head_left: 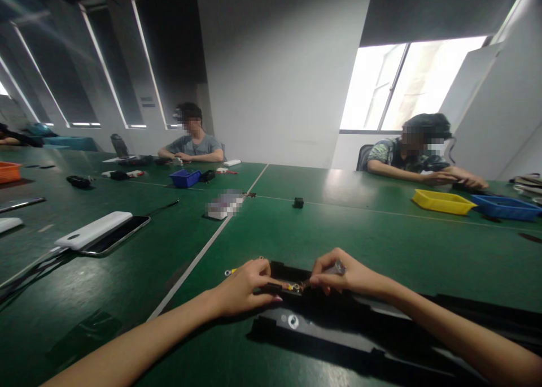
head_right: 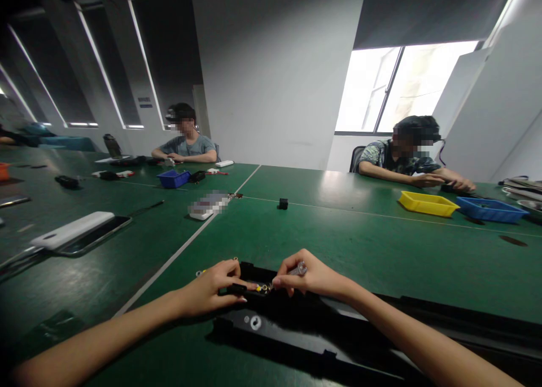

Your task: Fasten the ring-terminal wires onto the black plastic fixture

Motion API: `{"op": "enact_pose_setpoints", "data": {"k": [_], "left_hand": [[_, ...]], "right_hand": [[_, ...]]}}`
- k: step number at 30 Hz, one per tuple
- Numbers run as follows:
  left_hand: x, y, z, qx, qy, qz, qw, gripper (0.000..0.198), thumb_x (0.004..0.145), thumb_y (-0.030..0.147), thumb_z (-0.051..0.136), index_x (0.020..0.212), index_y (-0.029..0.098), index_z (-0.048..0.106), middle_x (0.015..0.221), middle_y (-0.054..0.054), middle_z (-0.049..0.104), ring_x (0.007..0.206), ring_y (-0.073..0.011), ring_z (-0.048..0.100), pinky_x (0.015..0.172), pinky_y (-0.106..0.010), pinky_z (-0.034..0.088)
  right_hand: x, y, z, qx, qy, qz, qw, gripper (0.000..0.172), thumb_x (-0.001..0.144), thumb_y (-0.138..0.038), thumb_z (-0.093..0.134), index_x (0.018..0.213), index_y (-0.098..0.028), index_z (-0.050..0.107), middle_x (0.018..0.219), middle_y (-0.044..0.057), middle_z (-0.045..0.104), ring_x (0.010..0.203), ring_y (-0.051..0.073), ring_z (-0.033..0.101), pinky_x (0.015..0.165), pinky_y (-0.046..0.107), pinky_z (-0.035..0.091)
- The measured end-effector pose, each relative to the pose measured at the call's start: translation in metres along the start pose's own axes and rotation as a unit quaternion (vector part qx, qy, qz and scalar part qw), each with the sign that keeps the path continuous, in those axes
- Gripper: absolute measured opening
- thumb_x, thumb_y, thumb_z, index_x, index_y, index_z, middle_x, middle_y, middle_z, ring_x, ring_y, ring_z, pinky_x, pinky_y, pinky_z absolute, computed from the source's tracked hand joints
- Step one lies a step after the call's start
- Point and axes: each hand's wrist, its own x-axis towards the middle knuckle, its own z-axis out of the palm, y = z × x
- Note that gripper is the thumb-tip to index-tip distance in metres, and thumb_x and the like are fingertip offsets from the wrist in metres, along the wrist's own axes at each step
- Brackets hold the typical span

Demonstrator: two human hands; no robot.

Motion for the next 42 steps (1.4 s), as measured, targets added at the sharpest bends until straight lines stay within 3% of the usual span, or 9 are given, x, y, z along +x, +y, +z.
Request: {"op": "enact_pose_setpoints", "data": {"k": [9, 19, 24, 33, 42], "left_hand": [[-0.0002, 0.0005, -0.001, -0.003, -0.001, -0.001, 1.0, 0.028, 0.089, 0.036, 0.053, 0.113, 0.025, 0.062, 0.088, -0.004, 0.048, 0.082, -0.0171, 0.045, 0.071, -0.026, 0.039], [-0.0006, 0.0003, -0.0006, -0.004, -0.001, 0.001, 1.0, 0.03, 0.089, 0.035, 0.054, 0.118, 0.03, 0.058, 0.088, -0.003, 0.047, 0.082, -0.017, 0.045, 0.071, -0.026, 0.038], [0.0, 0.0016, -0.0016, -0.004, -0.004, -0.001, 1.0, 0.029, 0.089, 0.035, 0.054, 0.116, 0.028, 0.06, 0.088, -0.004, 0.047, 0.082, -0.0171, 0.045, 0.07, -0.025, 0.038], [-0.0004, -0.0001, -0.0002, 0.004, -0.001, -0.002, 1.0, 0.029, 0.088, 0.035, 0.055, 0.114, 0.026, 0.061, 0.088, -0.004, 0.048, 0.081, -0.017, 0.045, 0.071, -0.026, 0.038], [0.0001, 0.0009, -0.001, 0.003, -0.002, -0.001, 1.0, 0.029, 0.089, 0.035, 0.054, 0.116, 0.028, 0.059, 0.088, -0.003, 0.047, 0.082, -0.0169, 0.045, 0.07, -0.025, 0.038]], "right_hand": [[-0.0007, 0.006, -0.0018, 0.003, -0.042, -0.038, 0.998, 0.032, 0.07, -0.04, 0.068, 0.078, -0.01, 0.072, 0.062, 0.006, 0.064, 0.051, 0.011, 0.053, 0.046, 0.02, 0.039], [0.0013, -0.0024, -0.0001, 0.013, 0.02, -0.004, 1.0, 0.036, 0.077, -0.045, 0.06, 0.082, -0.011, 0.068, 0.052, 0.0, 0.057, 0.041, 0.006, 0.043, 0.04, 0.016, 0.033], [0.0041, 0.0045, 0.0003, 0.03, 0.036, -0.009, 0.999, 0.038, 0.077, -0.049, 0.058, 0.071, -0.012, 0.062, 0.048, -0.003, 0.052, 0.04, 0.006, 0.043, 0.039, 0.016, 0.035], [0.0007, 0.0036, -0.0002, 0.013, 0.0, -0.011, 1.0, 0.033, 0.071, -0.044, 0.067, 0.071, -0.011, 0.066, 0.05, -0.001, 0.053, 0.043, 0.006, 0.044, 0.04, 0.017, 0.033], [0.0029, 0.0015, -0.0016, -0.005, 0.023, -0.019, 1.0, 0.04, 0.078, -0.049, 0.057, 0.075, -0.011, 0.068, 0.048, -0.001, 0.051, 0.041, 0.006, 0.041, 0.04, 0.017, 0.03]]}}
